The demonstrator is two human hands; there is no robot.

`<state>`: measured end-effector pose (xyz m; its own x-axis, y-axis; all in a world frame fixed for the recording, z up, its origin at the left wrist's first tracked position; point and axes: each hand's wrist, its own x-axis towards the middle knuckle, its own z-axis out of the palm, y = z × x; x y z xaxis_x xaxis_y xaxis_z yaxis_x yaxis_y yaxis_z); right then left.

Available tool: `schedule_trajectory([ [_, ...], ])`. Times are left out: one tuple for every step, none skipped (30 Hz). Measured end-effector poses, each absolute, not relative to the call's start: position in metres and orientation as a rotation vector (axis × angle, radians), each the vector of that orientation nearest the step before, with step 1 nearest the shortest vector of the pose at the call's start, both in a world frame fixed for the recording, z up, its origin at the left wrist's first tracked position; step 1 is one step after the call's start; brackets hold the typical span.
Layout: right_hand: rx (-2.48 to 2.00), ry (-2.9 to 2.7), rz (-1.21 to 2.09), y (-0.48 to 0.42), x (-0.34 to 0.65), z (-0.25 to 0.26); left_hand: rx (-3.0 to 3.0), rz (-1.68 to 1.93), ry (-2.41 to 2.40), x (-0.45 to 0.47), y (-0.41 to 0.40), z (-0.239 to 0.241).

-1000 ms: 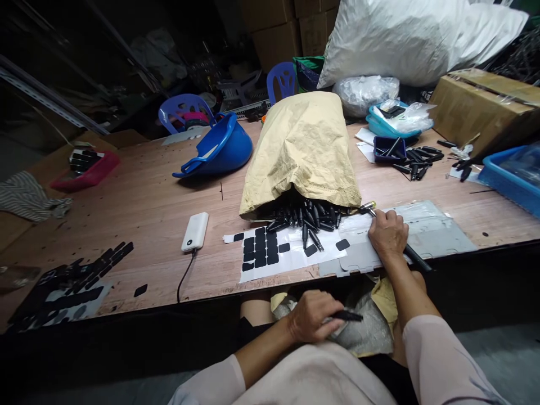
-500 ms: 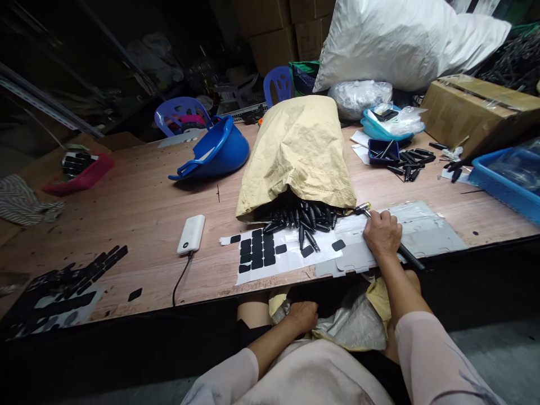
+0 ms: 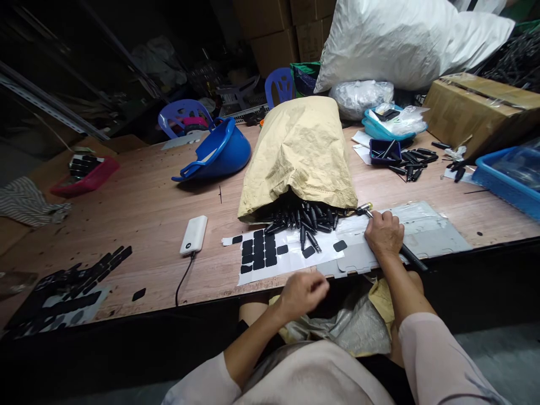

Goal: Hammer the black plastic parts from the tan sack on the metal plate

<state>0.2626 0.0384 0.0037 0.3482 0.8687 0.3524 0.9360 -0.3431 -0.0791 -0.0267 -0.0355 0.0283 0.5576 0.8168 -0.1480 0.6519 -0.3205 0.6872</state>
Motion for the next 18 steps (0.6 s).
schedule_trajectory([
  [-2.347, -1.616, -0.364, 0.038, 0.262, 0.004, 2.026, 0.454, 1.306, -0.025, -0.021, 0.033],
  [-2.349, -1.618, -0.365, 0.039, 0.262, 0.004, 1.981, 0.587, 1.445, -0.023, -0.007, 0.036],
  [-2.354, -1.619, -0.364, 0.039, 0.262, 0.005, 1.940, 0.686, 1.576, -0.021, 0.007, 0.037],
  [-2.361, -1.618, -0.361, 0.039, 0.261, 0.005, 1.906, 0.746, 1.685, -0.019, 0.020, 0.037],
  [-2.369, -1.619, -0.355, 0.039, 0.261, 0.006, 1.877, 0.770, 1.771, -0.017, 0.031, 0.036],
  [-2.379, -1.618, -0.349, 0.039, 0.261, 0.006, 1.853, 0.762, 1.834, -0.016, 0.040, 0.034],
  [-2.387, -1.616, -0.343, 0.040, 0.260, 0.007, 1.834, 0.734, 1.876, -0.015, 0.047, 0.033],
  [-2.392, -1.616, -0.338, 0.040, 0.260, 0.007, 1.818, 0.695, 1.903, -0.016, 0.051, 0.031],
  [-2.396, -1.618, -0.336, 0.040, 0.260, 0.008, 1.806, 0.656, 1.920, -0.017, 0.054, 0.029],
  [-2.397, -1.618, -0.336, 0.039, 0.259, 0.008, 1.797, 0.626, 1.931, -0.019, 0.055, 0.028],
  [-2.399, -1.619, -0.337, 0.039, 0.259, 0.009, 1.790, 0.611, 1.939, -0.022, 0.055, 0.026],
  [-2.400, -1.620, -0.335, 0.039, 0.259, 0.009, 1.785, 0.616, 1.941, -0.025, 0.054, 0.025],
  [-2.405, -1.621, -0.329, 0.039, 0.258, 0.010, 1.779, 0.645, 1.936, -0.029, 0.053, 0.023],
  [-2.411, -1.620, -0.319, 0.039, 0.258, 0.010, 1.775, 0.701, 1.918, -0.033, 0.050, 0.021],
  [-2.418, -1.620, -0.307, 0.039, 0.257, 0.011, 1.775, 0.777, 1.879, -0.037, 0.047, 0.018],
  [-2.423, -1.619, -0.297, 0.039, 0.257, 0.011, 1.781, 0.860, 1.818, -0.040, 0.042, 0.016],
  [-2.426, -1.618, -0.292, 0.039, 0.257, 0.011, 1.798, 0.933, 1.732, -0.042, 0.036, 0.013],
  [-2.424, -1.618, -0.295, 0.039, 0.257, 0.010, 1.831, 0.979, 1.620, -0.043, 0.030, 0.011],
])
